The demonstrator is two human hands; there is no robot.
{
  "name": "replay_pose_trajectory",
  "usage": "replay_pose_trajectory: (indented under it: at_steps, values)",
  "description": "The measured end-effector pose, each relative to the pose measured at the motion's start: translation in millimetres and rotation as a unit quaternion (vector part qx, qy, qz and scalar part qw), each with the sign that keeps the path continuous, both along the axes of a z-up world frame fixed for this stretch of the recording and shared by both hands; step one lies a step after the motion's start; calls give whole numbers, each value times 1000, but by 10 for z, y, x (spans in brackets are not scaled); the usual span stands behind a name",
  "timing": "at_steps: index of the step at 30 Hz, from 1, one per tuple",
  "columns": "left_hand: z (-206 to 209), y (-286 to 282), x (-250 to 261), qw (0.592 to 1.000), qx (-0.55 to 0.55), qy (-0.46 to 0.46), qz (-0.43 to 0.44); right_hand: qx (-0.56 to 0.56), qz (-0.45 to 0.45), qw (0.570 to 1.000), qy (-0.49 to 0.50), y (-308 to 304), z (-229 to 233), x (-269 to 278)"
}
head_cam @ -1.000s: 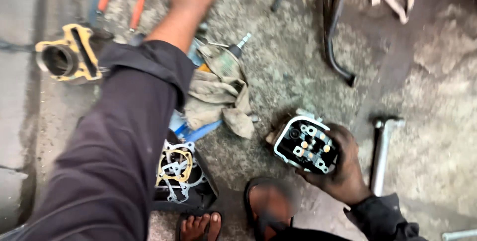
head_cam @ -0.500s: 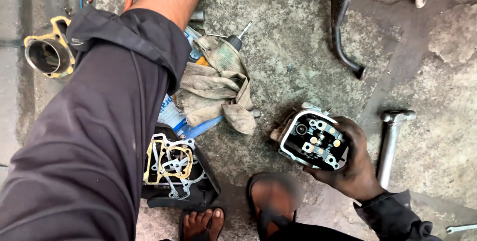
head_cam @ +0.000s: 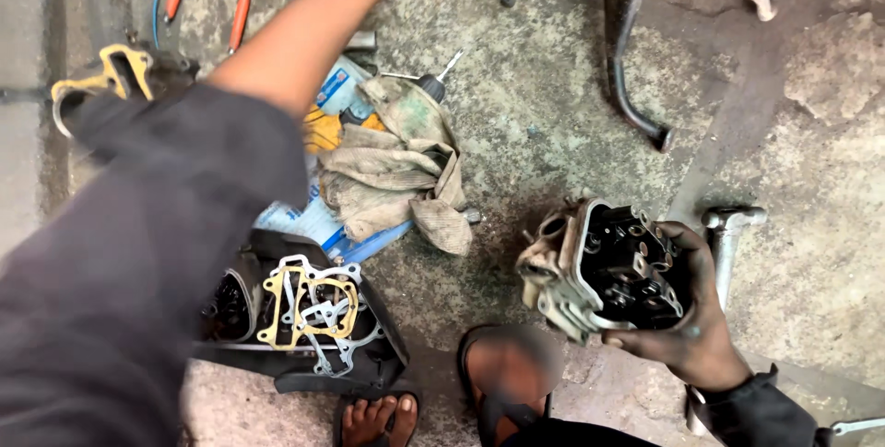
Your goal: The person wipes a cylinder head with a cloth, taps it with a hammer, and handles a gasket. They then pick up a cylinder block, turn it over, and wipe its surfaces with the cloth before setting it down.
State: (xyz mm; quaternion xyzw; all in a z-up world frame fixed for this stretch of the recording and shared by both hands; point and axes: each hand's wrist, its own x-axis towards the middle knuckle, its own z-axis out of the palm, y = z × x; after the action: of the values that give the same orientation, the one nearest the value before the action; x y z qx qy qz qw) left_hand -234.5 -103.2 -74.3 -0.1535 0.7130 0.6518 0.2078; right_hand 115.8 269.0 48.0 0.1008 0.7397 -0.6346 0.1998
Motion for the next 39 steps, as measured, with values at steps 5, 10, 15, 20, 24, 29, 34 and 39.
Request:
replay_pose_trajectory:
  at_steps: [5, 10, 15, 20, 24, 29, 34, 39]
  values:
    - [1081, -108, 701, 996, 77, -41, -2, -39, -7, 999, -10, -101, 295, -114]
    - [1944, -514, 1348, 975, 121, -176, -55, -77, 10, 996, -39, -194, 541, -211]
    - [2589, -726, 1788, 964, 75, -255, -25, -120, 29, 992, -5, -275, 723, -167]
    - [2849, -730, 2190, 964, 67, -255, -24, -134, 42, 989, -54, -307, 970, -109]
    - [2908, -462, 2369, 953, 89, -290, -16, -170, 100, 980, -3, -316, 1053, -24]
    - [3023, -257, 2504, 938, 62, -333, -69, -189, 118, 973, -57, -400, 1131, -17]
    - [3081, -254, 2649, 940, -34, -291, -176, -204, 135, 968, -50, -519, 1111, 6]
    - [3000, -347, 2815, 912, -73, -308, -260, -229, 154, 958, -81, -590, 1213, -34]
